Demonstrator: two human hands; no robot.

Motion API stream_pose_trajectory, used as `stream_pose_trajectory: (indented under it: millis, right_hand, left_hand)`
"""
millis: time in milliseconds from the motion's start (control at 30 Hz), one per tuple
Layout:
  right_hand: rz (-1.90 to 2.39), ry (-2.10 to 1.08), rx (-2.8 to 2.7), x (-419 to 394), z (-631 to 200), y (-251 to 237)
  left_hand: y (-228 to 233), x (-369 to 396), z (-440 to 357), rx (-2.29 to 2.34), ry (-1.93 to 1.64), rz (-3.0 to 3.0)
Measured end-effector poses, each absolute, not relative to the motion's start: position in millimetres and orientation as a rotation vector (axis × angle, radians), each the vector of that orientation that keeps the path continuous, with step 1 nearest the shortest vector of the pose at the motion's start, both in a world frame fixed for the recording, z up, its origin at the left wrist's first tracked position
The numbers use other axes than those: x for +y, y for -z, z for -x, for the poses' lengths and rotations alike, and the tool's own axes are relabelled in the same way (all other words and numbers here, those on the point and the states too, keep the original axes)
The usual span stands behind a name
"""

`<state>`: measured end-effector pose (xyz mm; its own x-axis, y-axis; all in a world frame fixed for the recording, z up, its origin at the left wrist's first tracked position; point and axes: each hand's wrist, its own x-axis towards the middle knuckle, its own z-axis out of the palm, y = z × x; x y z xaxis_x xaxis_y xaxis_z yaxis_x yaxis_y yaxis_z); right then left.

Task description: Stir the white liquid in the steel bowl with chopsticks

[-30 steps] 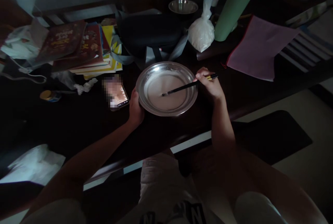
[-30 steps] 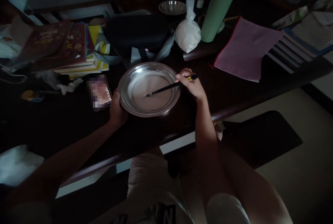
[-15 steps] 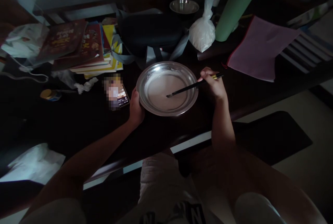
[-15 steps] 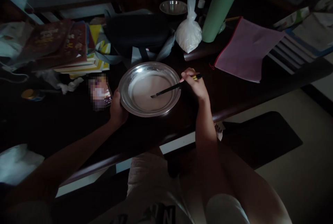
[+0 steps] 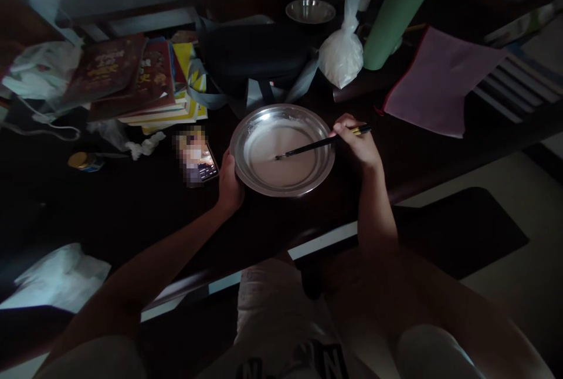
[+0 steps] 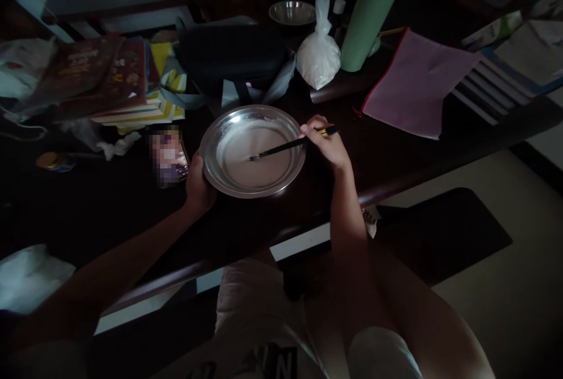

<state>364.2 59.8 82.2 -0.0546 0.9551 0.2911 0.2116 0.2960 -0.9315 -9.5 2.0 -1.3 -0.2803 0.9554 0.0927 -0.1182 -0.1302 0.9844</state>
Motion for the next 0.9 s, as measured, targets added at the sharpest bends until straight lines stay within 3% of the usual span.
stream_pose_trajectory:
  millis: [900]
  right_hand:
    - [1.119,-0.863,-1.506,63.3,-366.4,-78.3]
  left_hand:
    - [10.0,3.9,11.7,1.255,-1.569,-1.060]
